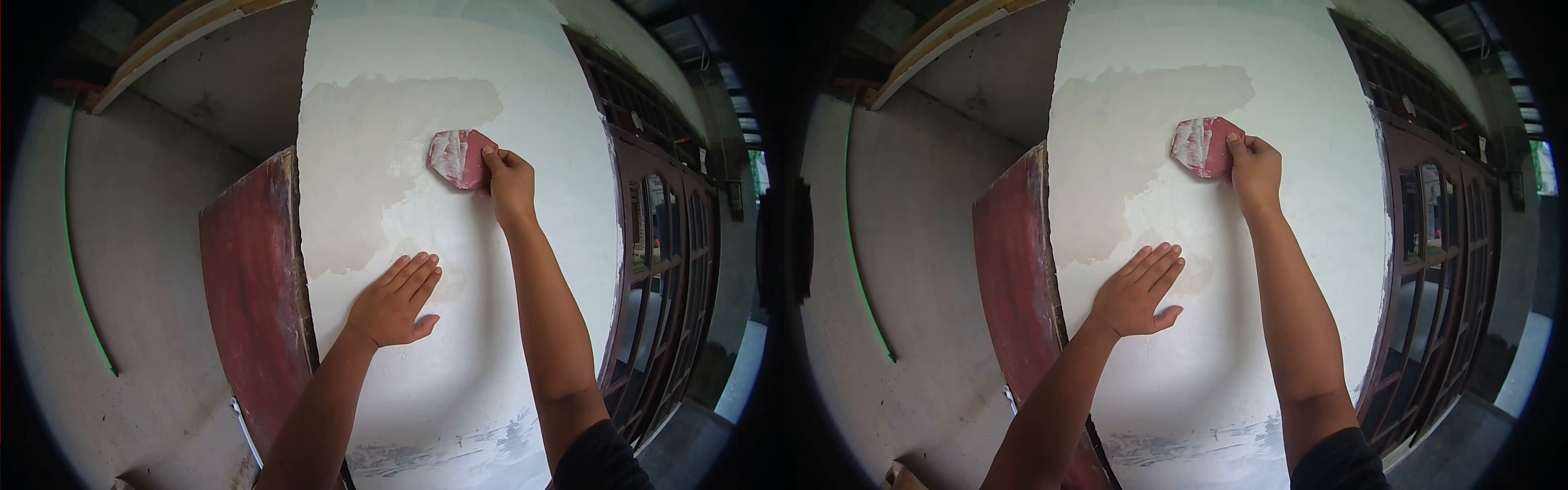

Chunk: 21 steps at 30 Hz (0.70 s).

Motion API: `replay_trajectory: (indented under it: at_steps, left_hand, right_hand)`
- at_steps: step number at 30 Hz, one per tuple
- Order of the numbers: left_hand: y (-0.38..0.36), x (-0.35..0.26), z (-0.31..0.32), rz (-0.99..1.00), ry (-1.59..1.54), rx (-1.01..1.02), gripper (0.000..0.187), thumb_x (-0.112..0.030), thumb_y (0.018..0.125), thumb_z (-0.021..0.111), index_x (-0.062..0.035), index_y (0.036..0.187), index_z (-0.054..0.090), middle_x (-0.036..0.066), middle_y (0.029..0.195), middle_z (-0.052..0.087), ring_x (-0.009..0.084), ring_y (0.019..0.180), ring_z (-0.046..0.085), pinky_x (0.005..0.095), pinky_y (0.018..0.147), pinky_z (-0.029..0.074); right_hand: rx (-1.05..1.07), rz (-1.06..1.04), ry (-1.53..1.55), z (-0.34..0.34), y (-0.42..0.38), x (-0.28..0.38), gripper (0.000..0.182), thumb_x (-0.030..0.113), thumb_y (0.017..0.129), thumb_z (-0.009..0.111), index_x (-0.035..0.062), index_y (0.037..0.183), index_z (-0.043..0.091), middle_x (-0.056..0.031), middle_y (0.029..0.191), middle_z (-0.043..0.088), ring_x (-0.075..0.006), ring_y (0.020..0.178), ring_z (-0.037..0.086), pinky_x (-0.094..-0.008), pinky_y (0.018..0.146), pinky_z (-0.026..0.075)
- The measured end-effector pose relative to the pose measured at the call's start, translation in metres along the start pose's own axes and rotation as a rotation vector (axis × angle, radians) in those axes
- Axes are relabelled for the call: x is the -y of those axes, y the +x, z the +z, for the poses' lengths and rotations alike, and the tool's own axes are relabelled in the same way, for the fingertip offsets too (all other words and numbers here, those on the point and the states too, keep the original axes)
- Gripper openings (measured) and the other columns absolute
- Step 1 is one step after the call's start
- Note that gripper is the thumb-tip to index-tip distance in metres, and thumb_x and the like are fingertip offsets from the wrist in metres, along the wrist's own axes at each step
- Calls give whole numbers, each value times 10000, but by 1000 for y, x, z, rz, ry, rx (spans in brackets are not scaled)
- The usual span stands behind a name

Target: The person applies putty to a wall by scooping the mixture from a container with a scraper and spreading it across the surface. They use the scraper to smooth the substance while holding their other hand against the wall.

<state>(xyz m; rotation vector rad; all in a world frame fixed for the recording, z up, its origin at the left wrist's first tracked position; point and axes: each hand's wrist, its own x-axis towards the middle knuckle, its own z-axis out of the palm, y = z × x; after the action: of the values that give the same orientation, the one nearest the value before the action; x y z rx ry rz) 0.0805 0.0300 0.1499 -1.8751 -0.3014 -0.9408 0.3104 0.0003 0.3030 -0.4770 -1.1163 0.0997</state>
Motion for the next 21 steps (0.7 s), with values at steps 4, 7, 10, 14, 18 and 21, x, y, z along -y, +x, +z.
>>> replay_trajectory:
  at_steps: [4, 7, 10, 14, 18, 21]
  left_hand:
    - [1, 0, -2, 0, -2, 2, 671, -390, 870, 706, -17, 1414, 581, 145, 1537, 530, 282, 1444, 485, 437, 1240, 350]
    - [1, 0, -2, 5, -9, 1, 674, -389, 869, 709, -14, 1413, 581, 148, 1535, 531, 286, 1441, 487, 439, 1238, 352]
    - [1, 0, -2, 4, -7, 7, 679, -389, 865, 714, -11, 1414, 579, 151, 1533, 533, 289, 1438, 490, 440, 1236, 356]
    - [0, 1, -2, 3, -7, 5, 679, -387, 861, 718, -11, 1410, 582, 150, 1530, 536, 289, 1436, 492, 440, 1233, 361]
    - [1, 0, -1, 1, -4, -3, 675, -385, 860, 721, -13, 1406, 586, 145, 1529, 538, 287, 1436, 493, 439, 1229, 368]
    - [2, 0, -3, 5, -6, -3, 671, -385, 859, 721, -13, 1402, 590, 143, 1529, 538, 287, 1435, 494, 440, 1227, 370]
  right_hand:
    - [89, -29, 41, 18, -8, 8, 307, 247, 1006, 673, -54, 1042, 722, -66, 741, 678, -123, 531, 566, -296, 502, 483]
    - [101, -54, -98, 25, -10, 6, 320, 252, 1004, 676, -62, 1040, 722, -96, 775, 710, -149, 521, 604, -306, 490, 492]
    - [81, -64, -203, 18, -10, 7, 330, 254, 999, 678, -69, 1050, 721, -128, 808, 733, -174, 509, 635, -316, 482, 500]
    - [39, -18, -205, 1, -6, 3, 325, 259, 1003, 673, -58, 1053, 723, -104, 794, 719, -157, 517, 615, -307, 484, 497]
    - [34, 0, 0, 2, -4, -1, 316, 259, 1004, 677, -52, 1038, 723, -62, 756, 690, -132, 550, 596, -298, 494, 493]
    - [58, -14, 25, 18, -11, 7, 312, 255, 1003, 681, -53, 1028, 721, -53, 744, 679, -125, 545, 585, -294, 498, 494]
